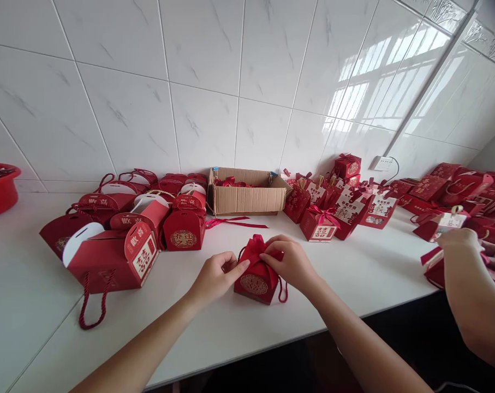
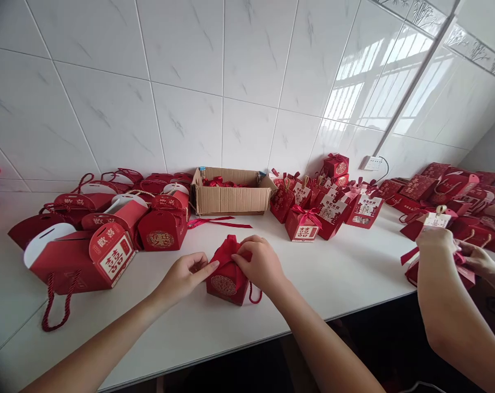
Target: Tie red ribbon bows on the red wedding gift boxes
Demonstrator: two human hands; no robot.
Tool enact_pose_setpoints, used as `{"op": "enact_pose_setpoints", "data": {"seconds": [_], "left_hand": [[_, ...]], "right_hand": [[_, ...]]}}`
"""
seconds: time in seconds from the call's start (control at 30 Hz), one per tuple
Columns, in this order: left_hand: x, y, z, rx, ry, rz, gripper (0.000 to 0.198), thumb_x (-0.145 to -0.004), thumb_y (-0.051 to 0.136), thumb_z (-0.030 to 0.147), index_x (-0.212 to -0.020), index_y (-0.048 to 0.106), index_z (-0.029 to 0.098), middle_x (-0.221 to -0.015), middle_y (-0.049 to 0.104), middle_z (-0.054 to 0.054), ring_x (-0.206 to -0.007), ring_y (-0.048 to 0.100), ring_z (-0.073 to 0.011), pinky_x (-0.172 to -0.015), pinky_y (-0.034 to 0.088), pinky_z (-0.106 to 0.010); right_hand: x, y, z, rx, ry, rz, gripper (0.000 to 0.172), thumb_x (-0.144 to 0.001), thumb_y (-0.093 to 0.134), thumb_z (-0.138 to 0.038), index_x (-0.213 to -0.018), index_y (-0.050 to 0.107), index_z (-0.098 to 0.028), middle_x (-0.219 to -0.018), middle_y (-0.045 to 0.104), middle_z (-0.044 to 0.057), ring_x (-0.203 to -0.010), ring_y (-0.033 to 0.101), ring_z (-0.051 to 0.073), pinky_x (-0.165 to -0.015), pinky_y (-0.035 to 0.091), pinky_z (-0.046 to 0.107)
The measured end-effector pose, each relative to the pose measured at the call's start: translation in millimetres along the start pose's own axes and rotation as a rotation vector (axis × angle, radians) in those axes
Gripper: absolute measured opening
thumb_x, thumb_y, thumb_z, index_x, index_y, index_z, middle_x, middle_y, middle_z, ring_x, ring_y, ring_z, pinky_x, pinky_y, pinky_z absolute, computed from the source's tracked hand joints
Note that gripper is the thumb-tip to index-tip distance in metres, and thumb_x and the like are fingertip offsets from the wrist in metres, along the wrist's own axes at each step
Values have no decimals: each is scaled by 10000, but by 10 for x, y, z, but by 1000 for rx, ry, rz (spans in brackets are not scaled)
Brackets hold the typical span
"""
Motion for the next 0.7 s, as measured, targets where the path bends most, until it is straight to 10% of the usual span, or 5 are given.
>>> {"op": "enact_pose_setpoints", "data": {"seconds": [0.7], "left_hand": [[-11, 43, -56, 437, -255, -222, 344, -734, 642, 413, -565, 459, 175, -561, 448, 30, -574, 409, -120, -567, 300, -265]], "right_hand": [[-31, 22, 64, -70, 68, -20, 78, -720, 704, -184, -646, 680, -194, -931, 640, 44, -841, 613, 176, -799, 470, 335]]}}
Point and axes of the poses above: each hand's wrist, its own x-axis away from the middle knuckle, its own y-axis out of the palm, z = x × y, the point moved 5 cm from there along -x, towards the middle knuckle
